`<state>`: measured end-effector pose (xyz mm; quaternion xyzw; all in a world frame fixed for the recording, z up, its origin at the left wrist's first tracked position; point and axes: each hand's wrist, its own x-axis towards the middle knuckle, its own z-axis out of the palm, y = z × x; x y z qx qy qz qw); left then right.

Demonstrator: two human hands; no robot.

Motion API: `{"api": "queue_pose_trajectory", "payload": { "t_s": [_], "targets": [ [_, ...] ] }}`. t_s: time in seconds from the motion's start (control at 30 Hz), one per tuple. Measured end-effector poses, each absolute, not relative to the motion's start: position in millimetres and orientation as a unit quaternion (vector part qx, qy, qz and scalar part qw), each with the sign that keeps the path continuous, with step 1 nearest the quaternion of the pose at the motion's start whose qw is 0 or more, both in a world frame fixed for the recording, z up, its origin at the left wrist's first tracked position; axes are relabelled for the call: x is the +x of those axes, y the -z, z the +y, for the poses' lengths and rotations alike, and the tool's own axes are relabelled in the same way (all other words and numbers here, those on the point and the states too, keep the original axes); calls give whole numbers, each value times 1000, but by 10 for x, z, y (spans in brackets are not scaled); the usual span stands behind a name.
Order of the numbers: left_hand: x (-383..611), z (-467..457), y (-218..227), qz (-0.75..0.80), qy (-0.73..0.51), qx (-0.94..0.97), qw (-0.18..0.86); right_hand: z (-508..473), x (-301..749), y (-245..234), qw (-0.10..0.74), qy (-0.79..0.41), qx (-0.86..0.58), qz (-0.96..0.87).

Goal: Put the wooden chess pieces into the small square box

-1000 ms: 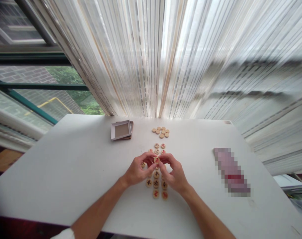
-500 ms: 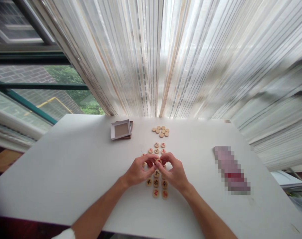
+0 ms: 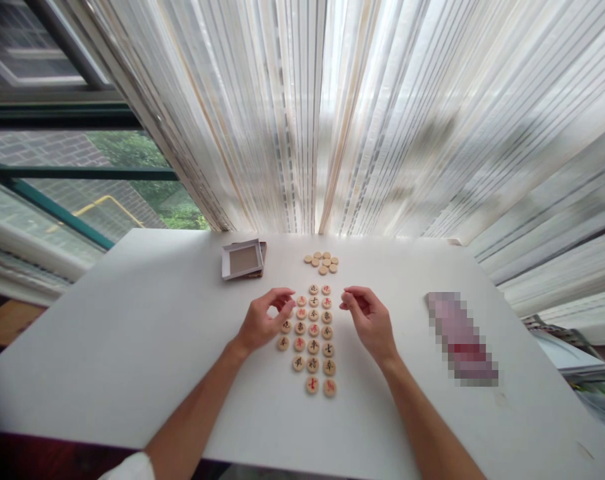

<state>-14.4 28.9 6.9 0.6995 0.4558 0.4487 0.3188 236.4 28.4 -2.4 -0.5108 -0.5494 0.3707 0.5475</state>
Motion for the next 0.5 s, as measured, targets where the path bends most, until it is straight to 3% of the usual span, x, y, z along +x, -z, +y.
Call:
{"api": "queue_pose_trajectory", "payload": {
  "t_s": [0.33,0.5],
  "targets": [
    [-477,667,210,557,-505,603,266,470,2588,129,454,-402,-553,-571],
    [-477,722,301,566,-492,602,275,451,2529,156,418,-358,-587,-594]
  ]
}}
